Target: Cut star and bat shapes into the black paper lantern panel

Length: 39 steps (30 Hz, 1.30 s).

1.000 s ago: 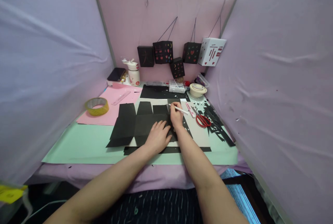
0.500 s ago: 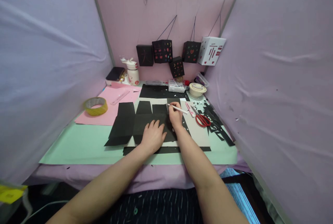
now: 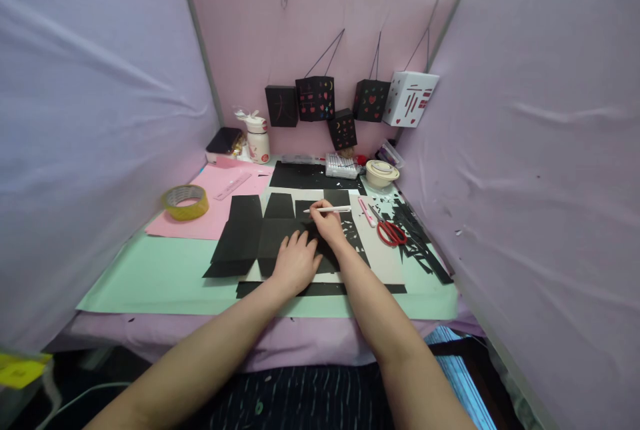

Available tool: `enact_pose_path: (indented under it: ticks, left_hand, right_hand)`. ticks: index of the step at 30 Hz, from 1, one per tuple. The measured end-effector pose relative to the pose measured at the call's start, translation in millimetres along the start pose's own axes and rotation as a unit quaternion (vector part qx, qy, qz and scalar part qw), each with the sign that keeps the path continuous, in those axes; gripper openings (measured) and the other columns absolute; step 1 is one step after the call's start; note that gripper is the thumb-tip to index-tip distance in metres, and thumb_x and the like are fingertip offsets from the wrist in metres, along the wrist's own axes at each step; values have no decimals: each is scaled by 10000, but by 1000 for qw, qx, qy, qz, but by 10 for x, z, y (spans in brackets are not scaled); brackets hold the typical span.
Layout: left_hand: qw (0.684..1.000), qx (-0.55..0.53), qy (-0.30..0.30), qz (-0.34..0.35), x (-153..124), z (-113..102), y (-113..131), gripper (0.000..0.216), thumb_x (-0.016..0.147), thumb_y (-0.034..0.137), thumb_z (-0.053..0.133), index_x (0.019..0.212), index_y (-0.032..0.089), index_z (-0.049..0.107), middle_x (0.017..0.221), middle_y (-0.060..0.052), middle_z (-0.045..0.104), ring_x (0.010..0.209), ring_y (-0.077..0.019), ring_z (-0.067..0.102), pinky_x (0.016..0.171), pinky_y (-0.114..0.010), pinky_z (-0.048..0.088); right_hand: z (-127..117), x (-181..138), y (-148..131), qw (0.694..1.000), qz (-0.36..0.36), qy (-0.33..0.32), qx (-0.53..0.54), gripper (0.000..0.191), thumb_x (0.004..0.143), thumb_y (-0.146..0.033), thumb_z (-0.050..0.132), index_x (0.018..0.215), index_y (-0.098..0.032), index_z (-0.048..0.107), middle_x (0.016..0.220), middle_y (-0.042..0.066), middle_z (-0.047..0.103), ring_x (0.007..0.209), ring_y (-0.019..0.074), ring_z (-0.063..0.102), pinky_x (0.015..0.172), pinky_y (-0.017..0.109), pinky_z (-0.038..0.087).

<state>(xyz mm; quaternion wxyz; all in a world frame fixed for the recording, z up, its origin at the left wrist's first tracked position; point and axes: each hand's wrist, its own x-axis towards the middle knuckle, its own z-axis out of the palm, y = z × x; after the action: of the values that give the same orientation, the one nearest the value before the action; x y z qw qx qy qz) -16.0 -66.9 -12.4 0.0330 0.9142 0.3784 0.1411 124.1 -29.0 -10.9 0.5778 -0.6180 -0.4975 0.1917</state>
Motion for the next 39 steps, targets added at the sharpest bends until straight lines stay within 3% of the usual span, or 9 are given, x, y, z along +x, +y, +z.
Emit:
enact_pose_path:
  ticks: [10,39]
  left_hand:
    - [1000,-1,-5,-4,0,-4,3,350,932,353,509,1209,166,613,1326,-160,566,1295,-346,440,1081,-534,326]
    - [1000,11,-11,-3,-6,-30,22,373,939,359,500,1204,130,628,1331,-175,561,1294,-351,446,1088,-530,333]
  right_hand:
    - [83,-19,-52,995,16,9,-98,135,720,-250,484,598,-225,538,554,-37,592,600,151,557,626,255,424]
    - [115,-37,55,995,17,-35,-92,135,766,-246,499,665,-229,587,614,-42,645,649,147,629,663,255,460]
